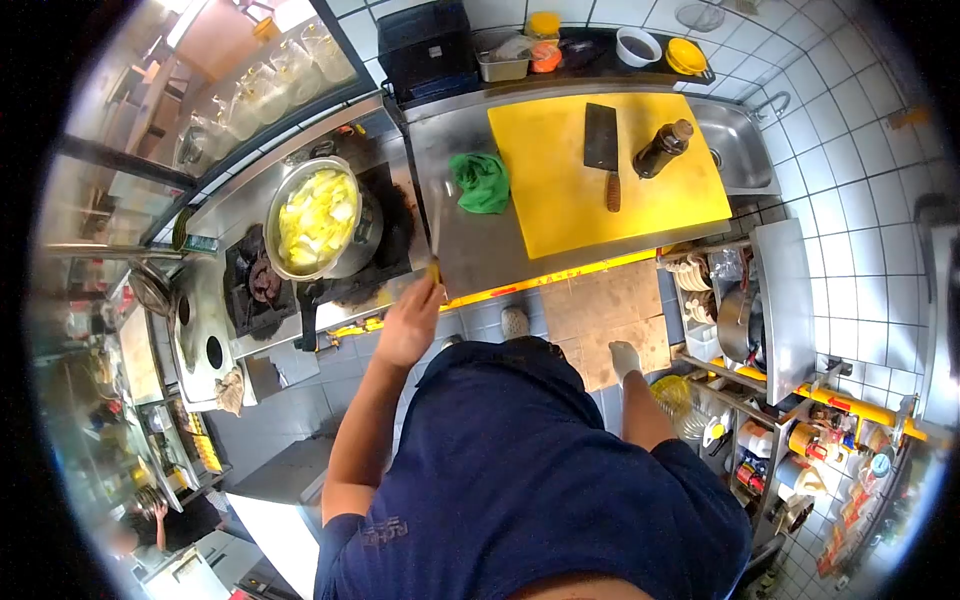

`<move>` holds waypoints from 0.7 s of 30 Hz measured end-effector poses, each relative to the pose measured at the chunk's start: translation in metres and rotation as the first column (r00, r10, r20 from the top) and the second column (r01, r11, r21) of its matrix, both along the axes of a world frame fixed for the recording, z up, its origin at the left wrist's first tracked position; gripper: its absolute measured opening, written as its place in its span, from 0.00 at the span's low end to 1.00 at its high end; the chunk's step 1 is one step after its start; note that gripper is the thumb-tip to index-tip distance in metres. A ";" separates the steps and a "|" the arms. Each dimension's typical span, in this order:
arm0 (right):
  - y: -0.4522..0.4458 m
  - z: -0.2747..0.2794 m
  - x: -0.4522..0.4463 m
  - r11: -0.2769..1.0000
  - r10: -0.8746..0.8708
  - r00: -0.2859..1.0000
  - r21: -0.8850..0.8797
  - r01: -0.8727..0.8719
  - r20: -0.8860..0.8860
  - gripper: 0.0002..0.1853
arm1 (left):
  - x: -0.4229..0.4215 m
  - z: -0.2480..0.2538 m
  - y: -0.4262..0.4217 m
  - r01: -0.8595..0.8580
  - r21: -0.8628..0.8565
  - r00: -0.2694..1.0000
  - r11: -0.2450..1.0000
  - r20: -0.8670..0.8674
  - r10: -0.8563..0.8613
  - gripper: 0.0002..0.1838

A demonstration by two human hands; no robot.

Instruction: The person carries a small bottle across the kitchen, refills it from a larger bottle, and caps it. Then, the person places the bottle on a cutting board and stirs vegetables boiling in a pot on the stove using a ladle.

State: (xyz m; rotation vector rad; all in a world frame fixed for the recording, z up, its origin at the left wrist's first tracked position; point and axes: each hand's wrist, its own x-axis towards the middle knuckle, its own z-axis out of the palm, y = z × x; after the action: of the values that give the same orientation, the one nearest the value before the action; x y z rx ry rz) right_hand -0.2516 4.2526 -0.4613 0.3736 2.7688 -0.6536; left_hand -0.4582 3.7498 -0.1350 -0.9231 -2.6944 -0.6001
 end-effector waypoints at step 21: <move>0.041 0.192 -0.166 0.750 -0.610 0.732 -0.522 0.408 -0.304 0.26 | -0.118 -0.074 0.211 0.274 -0.365 0.951 0.890 0.238 -0.195 0.35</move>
State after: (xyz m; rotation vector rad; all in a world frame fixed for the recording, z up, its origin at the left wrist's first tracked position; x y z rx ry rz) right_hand -0.4171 4.2939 -0.2693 1.0457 2.8033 -1.6507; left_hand -0.5759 3.9609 -0.2088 -1.3761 -2.9659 -0.1904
